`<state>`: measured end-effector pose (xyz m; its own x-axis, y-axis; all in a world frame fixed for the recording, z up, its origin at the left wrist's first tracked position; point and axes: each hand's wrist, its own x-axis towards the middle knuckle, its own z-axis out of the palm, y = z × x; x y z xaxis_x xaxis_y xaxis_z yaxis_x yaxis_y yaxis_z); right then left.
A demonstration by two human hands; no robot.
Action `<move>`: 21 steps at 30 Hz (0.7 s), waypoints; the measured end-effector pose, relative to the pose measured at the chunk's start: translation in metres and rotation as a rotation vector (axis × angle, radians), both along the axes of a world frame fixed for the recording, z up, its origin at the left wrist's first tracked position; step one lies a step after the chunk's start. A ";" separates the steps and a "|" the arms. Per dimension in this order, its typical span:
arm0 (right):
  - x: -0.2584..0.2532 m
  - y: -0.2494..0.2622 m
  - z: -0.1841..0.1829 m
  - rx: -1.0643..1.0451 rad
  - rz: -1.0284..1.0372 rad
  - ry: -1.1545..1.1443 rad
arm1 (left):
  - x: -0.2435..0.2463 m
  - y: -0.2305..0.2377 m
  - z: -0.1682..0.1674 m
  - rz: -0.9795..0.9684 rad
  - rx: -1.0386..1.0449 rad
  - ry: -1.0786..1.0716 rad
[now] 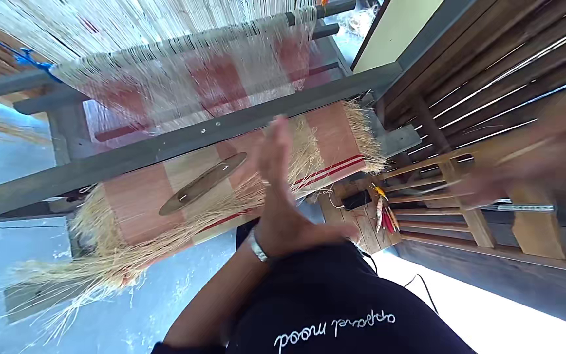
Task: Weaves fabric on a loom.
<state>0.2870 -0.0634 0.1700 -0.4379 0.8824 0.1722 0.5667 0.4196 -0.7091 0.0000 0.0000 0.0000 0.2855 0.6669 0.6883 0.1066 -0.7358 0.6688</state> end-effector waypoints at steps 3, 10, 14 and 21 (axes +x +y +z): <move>-0.069 0.021 -0.026 0.363 0.080 -0.163 | 0.030 -0.017 0.054 -0.387 -0.132 -0.223; -0.122 0.072 -0.100 0.152 0.004 0.452 | 0.003 -0.022 0.027 -0.209 -0.560 -0.387; -0.165 0.082 -0.149 -0.259 0.160 0.586 | -0.030 -0.009 0.016 0.075 -0.365 -0.433; -0.100 0.137 -0.231 -0.009 -0.209 0.058 | -0.268 -0.007 -0.018 0.713 -0.280 -0.313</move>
